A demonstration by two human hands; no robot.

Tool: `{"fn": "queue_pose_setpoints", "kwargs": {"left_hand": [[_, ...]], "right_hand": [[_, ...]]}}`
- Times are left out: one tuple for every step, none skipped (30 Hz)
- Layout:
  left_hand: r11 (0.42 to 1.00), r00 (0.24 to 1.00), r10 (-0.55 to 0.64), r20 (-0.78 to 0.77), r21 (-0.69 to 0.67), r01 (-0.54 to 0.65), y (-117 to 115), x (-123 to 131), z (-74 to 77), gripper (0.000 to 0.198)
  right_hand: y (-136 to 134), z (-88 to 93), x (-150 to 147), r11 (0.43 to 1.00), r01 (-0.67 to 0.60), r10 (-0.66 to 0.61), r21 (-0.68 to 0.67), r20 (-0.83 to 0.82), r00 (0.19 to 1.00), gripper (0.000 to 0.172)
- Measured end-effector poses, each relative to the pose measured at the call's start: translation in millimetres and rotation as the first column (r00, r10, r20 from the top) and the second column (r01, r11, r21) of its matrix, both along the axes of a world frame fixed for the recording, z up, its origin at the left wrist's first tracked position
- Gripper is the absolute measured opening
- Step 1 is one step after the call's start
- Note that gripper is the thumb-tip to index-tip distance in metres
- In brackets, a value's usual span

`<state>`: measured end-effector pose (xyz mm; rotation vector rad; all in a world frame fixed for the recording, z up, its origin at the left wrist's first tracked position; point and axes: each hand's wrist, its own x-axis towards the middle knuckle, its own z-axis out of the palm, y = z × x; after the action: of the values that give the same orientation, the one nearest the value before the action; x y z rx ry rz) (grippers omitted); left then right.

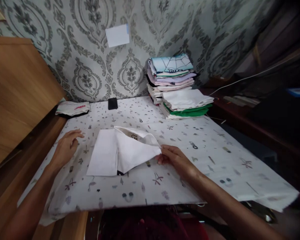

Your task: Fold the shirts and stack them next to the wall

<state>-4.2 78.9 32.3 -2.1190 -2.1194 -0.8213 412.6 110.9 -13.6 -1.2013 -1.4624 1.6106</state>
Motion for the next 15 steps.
{"fn": "queue_pose_setpoints", "kwargs": {"left_hand": [[1.0, 1.0, -0.017, 0.015, -0.01, 0.017, -3, 1, -4.0, 0.028], [0.999, 0.999, -0.042, 0.034, -0.028, 0.043, -6, 6, -7.5, 0.027], [0.995, 0.996, -0.075, 0.053, -0.055, 0.078, -9, 14, -10.5, 0.028], [0.989, 0.991, -0.112, 0.068, -0.092, 0.118, -12, 24, -13.0, 0.028], [0.978, 0.985, -0.151, 0.079, -0.132, 0.16, -15, 36, -15.4, 0.029], [0.964, 0.978, -0.19, 0.082, -0.176, 0.201, -17, 48, -17.6, 0.029], [0.947, 0.971, -0.226, 0.074, -0.215, 0.236, -20, 61, -19.9, 0.028], [0.932, 0.965, -0.256, 0.054, -0.25, 0.261, -22, 73, -22.3, 0.027], [0.922, 0.961, -0.277, 0.02, -0.276, 0.272, -23, 85, -24.8, 0.026], [0.919, 0.958, -0.284, -0.027, -0.292, 0.265, -25, 95, -27.3, 0.025], [0.923, 0.957, -0.279, -0.081, -0.298, 0.244, -26, 104, -29.5, 0.024], [0.928, 0.955, -0.266, -0.135, -0.302, 0.216, -26, 112, -31.4, 0.024], [0.934, 0.952, -0.247, -0.182, -0.307, 0.183, -25, 118, -32.7, 0.023], [0.936, 0.949, -0.228, -0.219, -0.317, 0.152, -24, 123, -33.4, 0.02], [0.935, 0.947, -0.213, -0.24, -0.33, 0.127, -23, 126, -33.3, 0.015]], "right_hand": [[1, -0.6, 3, 0.998, -0.024, 0.017, 0.06, 0.113, 0.993, 0.033], [2, -0.8, 5, 0.988, -0.035, -0.001, 0.153, 0.228, 0.974, 0.029], [2, -0.3, 5, 0.96, -0.031, -0.064, 0.278, 0.327, 0.943, 0.024], [2, 1.0, 3, 0.908, -0.023, -0.158, 0.419, 0.392, 0.906, 0.02], [2, 3.1, 0, 0.835, -0.026, -0.25, 0.549, 0.421, 0.872, 0.018], [2, 5.9, -5, 0.761, -0.05, -0.308, 0.646, 0.428, 0.85, 0.02], [2, 9.1, -11, 0.703, -0.098, -0.318, 0.704, 0.435, 0.843, 0.021], [2, 12.3, -20, 0.665, -0.167, -0.285, 0.728, 0.454, 0.844, 0.02], [3, 15.1, -30, 0.644, -0.251, -0.222, 0.723, 0.49, 0.843, 0.02], [4, 17.2, -41, 0.633, -0.341, -0.147, 0.694, 0.541, 0.828, 0.02], [6, 18.4, -52, 0.629, -0.426, -0.078, 0.65, 0.598, 0.797, 0.021], [9, 18.5, -64, 0.63, -0.495, -0.029, 0.598, 0.655, 0.755, 0.022], [13, 17.8, -75, 0.636, -0.541, -0.004, 0.551, 0.703, 0.711, 0.025], [16, 16.4, -85, 0.646, -0.564, 0.002, 0.514, 0.738, 0.675, 0.027], [20, 14.5, -93, 0.657, -0.57, -0.003, 0.494, 0.757, 0.653, 0.03]]}}
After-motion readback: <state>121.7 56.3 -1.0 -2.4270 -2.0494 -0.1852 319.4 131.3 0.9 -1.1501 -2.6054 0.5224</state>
